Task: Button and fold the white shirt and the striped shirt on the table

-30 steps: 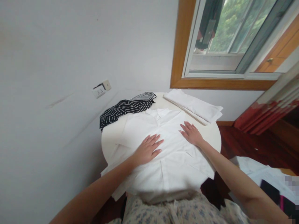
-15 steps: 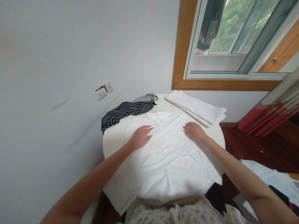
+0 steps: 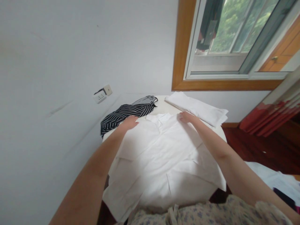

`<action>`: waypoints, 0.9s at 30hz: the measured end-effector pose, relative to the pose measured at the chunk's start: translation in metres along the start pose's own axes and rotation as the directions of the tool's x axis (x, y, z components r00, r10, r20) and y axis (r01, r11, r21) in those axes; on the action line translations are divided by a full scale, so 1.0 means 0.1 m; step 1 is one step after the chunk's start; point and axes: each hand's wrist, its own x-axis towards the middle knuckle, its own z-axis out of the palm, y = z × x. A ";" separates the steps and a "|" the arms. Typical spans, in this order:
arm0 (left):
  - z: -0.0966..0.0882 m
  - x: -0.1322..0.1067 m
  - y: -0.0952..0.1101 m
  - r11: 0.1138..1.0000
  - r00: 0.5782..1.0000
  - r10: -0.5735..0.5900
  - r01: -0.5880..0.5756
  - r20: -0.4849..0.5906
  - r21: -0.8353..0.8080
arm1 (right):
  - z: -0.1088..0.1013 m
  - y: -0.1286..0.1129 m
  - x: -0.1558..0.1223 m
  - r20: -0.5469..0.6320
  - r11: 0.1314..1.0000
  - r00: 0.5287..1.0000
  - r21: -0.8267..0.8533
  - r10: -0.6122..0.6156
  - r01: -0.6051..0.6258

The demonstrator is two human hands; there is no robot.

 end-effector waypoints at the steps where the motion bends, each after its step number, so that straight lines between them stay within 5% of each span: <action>1: 0.01 0.03 -0.02 1.000 1.000 -0.008 0.008 0.021 0.003 | 0.00 0.01 0.05 0.025 1.000 1.000 -0.012 0.005 -0.005; 10: -0.12 0.23 -0.04 0.999 0.986 -0.049 0.047 0.162 0.016 | -0.17 0.01 0.33 0.193 0.994 0.981 -0.110 -0.005 0.026; 20: -0.19 0.22 0.02 0.988 0.980 0.049 -0.019 0.194 -0.155 | -0.22 0.01 0.22 0.150 0.996 0.989 -0.084 -0.003 0.016; 27: -0.35 0.26 0.34 0.993 0.998 -0.040 0.045 -0.047 0.106 | -0.36 0.00 0.15 -0.023 0.997 0.999 -0.068 0.040 -0.041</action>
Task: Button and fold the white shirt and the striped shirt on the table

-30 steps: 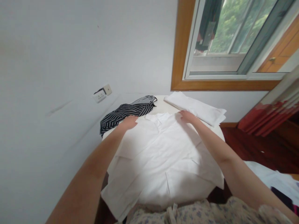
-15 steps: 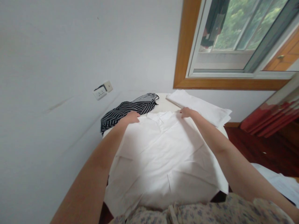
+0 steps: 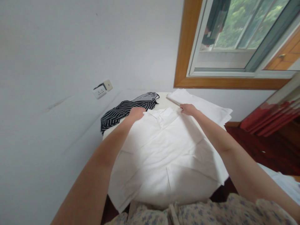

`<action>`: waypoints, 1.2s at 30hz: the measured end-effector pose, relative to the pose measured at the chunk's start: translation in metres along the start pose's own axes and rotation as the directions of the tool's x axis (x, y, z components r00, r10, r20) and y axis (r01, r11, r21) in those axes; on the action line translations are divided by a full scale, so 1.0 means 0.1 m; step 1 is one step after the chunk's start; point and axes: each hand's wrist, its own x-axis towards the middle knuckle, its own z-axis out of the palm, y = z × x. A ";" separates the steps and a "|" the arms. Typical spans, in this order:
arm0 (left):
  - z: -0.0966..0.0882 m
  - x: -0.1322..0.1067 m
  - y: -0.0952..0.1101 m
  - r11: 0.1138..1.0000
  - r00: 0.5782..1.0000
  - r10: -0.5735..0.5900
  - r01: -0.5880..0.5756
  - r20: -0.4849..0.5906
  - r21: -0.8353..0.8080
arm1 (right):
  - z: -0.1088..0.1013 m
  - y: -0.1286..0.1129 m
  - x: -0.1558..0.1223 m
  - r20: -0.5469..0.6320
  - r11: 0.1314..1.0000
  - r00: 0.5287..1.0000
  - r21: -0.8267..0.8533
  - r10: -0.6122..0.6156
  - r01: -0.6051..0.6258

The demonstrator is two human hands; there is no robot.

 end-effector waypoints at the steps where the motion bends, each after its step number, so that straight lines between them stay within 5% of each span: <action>1: -0.03 0.01 0.02 1.000 0.999 -0.017 0.018 -0.047 0.007 | -0.03 0.00 0.00 -0.033 1.000 0.999 -0.001 0.013 -0.013; 5: -0.18 0.11 0.02 0.996 0.972 -0.092 0.091 -0.215 -0.011 | -0.22 -0.02 0.03 -0.223 0.996 0.971 0.004 0.089 -0.090; 9: -0.44 0.15 -0.02 0.980 0.905 -0.197 0.180 -0.377 -0.079 | -0.42 -0.04 -0.01 -0.549 0.972 0.803 0.095 0.231 -0.214; 12: -0.57 -0.05 0.00 0.970 0.853 -0.237 0.187 -0.464 -0.152 | -0.48 0.00 -0.22 -0.624 0.968 0.740 0.141 0.251 -0.209; 16: -0.40 -0.60 0.06 0.985 0.870 -0.142 0.075 -0.472 -0.157 | -0.28 0.12 -0.70 -0.606 0.994 0.791 0.110 0.086 -0.024; 20: 0.10 -1.19 0.14 0.959 0.903 0.131 -0.220 -0.409 -0.177 | 0.14 0.18 -1.20 -0.481 0.957 0.853 0.084 -0.204 0.277; 24: 0.52 -1.55 0.25 0.919 0.930 0.211 -0.293 -0.300 -0.264 | 0.50 0.09 -1.50 -0.357 0.926 0.883 0.103 -0.306 0.363; 29: 0.63 -1.56 0.29 0.928 0.949 0.208 -0.268 -0.236 -0.261 | 0.58 -0.06 -1.60 -0.314 0.940 0.902 0.072 -0.297 0.335; 36: 0.50 -1.32 0.43 0.860 0.877 0.427 -0.469 -0.221 -0.202 | 0.49 -0.39 -1.53 -0.374 0.858 0.834 0.160 -0.405 0.489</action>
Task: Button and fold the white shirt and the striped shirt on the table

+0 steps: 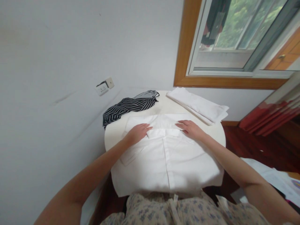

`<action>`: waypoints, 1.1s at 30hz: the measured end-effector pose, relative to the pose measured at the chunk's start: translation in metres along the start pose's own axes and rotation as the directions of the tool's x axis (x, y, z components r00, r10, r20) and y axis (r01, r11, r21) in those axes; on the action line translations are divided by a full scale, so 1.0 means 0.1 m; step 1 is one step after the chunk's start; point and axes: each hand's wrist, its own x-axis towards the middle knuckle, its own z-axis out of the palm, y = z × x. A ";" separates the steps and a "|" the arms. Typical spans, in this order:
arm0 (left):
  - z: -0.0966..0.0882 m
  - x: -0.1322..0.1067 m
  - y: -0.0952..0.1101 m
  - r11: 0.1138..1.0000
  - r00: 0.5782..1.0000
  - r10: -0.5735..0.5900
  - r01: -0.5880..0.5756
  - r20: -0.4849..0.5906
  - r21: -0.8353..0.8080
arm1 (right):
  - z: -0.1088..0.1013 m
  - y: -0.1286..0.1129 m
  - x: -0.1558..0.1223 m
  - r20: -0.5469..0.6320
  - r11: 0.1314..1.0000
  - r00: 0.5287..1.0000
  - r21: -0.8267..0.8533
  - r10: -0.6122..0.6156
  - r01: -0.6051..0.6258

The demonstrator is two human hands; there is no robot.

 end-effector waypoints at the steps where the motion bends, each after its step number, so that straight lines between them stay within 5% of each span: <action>1: 0.01 0.03 0.00 1.000 1.000 0.011 -0.011 0.007 -0.005 | 0.02 -0.03 0.03 0.007 0.999 1.000 0.027 -0.021 0.021; 9: 0.10 0.08 -0.01 0.993 1.000 0.021 -0.019 0.016 -0.119 | 0.06 -0.04 0.12 0.096 0.990 0.994 0.137 -0.053 0.040; 15: -0.22 0.09 0.14 0.981 0.992 -0.091 0.073 -0.092 -0.182 | -0.33 -0.05 0.12 0.071 0.974 0.997 0.225 -0.019 0.002; 18: -0.33 0.01 0.28 0.984 0.993 -0.035 0.015 -0.114 -0.176 | -0.44 -0.09 0.02 0.042 0.969 0.998 0.245 -0.056 0.044; 25: 0.01 -0.21 0.49 0.989 0.999 0.026 -0.020 0.038 -0.147 | -0.10 -0.14 -0.30 0.060 0.961 0.988 0.248 -0.141 0.123; 33: 0.01 -0.26 0.49 0.992 0.998 0.002 -0.010 -0.067 -0.128 | -0.12 -0.27 -0.36 0.030 0.972 0.995 0.218 -0.099 0.091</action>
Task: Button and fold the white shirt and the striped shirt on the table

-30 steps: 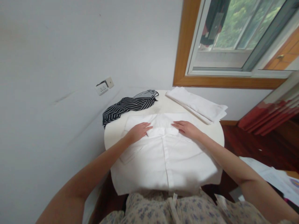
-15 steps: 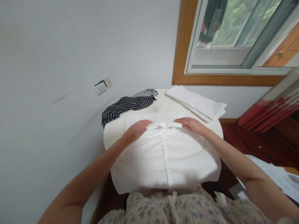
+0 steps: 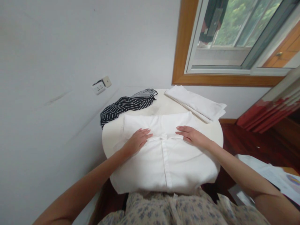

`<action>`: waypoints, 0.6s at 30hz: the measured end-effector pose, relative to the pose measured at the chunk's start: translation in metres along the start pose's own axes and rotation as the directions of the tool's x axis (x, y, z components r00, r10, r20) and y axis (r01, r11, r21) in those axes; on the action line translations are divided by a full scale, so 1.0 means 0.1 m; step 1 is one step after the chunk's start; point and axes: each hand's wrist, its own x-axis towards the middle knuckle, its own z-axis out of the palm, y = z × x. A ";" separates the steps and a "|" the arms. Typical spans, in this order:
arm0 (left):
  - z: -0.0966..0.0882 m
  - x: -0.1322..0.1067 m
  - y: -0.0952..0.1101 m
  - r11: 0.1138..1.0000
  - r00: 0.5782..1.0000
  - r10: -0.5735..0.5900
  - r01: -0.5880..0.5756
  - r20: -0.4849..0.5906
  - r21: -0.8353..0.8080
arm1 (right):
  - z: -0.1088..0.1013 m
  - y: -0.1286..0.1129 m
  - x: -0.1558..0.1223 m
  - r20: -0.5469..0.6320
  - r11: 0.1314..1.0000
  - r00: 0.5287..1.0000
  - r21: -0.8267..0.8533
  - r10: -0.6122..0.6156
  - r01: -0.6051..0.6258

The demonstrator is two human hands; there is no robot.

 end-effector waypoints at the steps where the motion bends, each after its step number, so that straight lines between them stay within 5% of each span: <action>1: -0.02 -0.01 0.01 1.000 1.000 -0.008 0.008 -0.029 0.007 | -0.02 -0.04 0.00 -0.011 1.000 1.000 -0.005 0.003 -0.003; 4: -0.03 -0.06 0.03 0.999 0.998 -0.036 0.036 -0.046 -0.006 | -0.02 -0.14 0.00 -0.009 1.000 1.000 0.000 -0.004 0.004; 11: -0.21 -0.04 -0.04 0.990 0.987 -0.016 0.038 0.157 -0.138 | -0.18 -0.24 0.03 0.155 0.992 0.986 0.122 -0.062 0.043; 15: -0.41 0.42 0.00 0.997 0.999 -0.042 0.041 -0.010 -0.071 | -0.25 -0.19 0.45 0.045 0.992 0.998 0.122 0.036 -0.041; 18: -0.32 0.85 0.01 0.996 0.991 -0.055 0.063 -0.123 0.063 | -0.08 -0.16 0.92 -0.077 0.991 0.988 0.025 0.133 -0.132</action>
